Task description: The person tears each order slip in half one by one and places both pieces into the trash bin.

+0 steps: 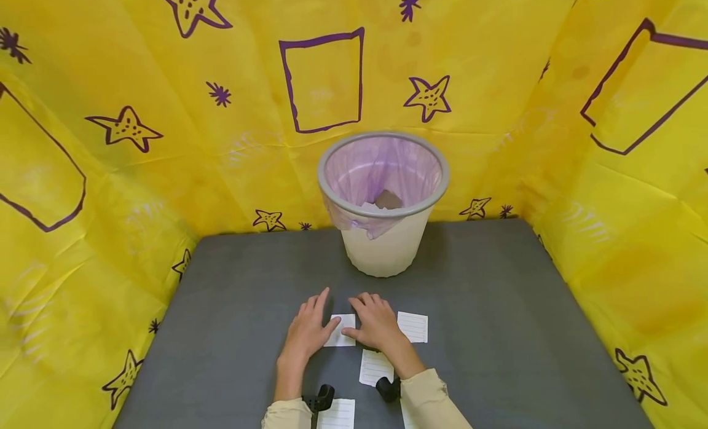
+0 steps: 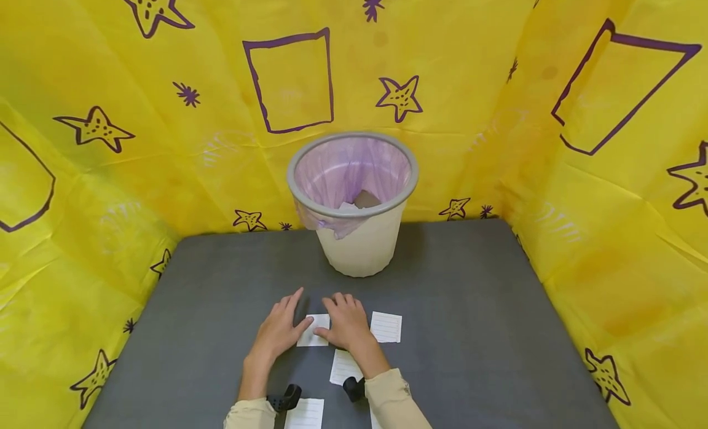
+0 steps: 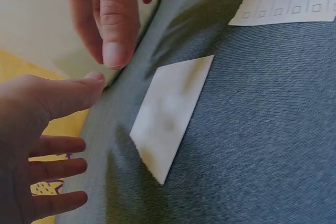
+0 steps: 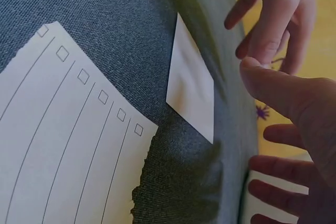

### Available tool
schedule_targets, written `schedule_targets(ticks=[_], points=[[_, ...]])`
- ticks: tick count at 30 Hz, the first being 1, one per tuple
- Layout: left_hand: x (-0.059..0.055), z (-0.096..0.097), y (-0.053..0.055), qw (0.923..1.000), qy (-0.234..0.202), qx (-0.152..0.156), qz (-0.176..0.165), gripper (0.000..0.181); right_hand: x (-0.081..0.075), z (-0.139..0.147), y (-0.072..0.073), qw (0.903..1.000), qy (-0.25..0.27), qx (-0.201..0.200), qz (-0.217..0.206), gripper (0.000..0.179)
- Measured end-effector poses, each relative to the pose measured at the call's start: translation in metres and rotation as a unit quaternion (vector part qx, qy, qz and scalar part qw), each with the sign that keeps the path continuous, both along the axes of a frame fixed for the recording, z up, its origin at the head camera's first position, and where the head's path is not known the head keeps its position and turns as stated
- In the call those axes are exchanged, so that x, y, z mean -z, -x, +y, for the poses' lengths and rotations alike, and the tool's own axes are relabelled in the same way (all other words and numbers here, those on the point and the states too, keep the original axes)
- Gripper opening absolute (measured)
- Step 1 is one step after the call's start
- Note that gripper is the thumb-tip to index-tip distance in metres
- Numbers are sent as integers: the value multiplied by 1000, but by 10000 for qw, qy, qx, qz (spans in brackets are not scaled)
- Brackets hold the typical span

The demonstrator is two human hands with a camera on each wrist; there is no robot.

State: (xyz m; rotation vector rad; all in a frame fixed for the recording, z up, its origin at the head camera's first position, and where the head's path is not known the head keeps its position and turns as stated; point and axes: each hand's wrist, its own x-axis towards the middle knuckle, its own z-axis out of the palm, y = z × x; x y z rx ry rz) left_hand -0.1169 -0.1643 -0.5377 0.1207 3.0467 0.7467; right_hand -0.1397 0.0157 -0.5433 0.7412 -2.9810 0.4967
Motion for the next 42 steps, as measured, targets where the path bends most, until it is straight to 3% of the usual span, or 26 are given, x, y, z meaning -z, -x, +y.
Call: schedule_targets(ticks=[3, 8, 14, 23, 31, 39, 42], points=[[-2, 0, 3, 9998, 71, 61, -190, 59, 2, -3, 3, 10000, -57, -13, 48, 65], [5, 5, 3, 9981, -32, 194, -589, 48, 11, -8, 4, 9996, -230, -131, 122, 60], [13, 14, 2, 9985, -193, 262, -440, 36, 19, -12, 3, 9997, -248, -58, 31, 55], [15, 16, 5, 9983, -320, 233, -424, 25, 19, -11, 6, 9997, 20, -193, -126, 47], [15, 18, 10, 9975, -308, 109, -628, 33, 17, -14, 9, 9986, -2, -288, -446, 38], [13, 18, 11, 9977, -179, 216, -611, 21, 14, -14, 8, 9986, 8, -357, -378, 35], [15, 18, 11, 9979, -327, 188, -520, 22, 15, -15, 8, 9987, -6, -347, -380, 39]])
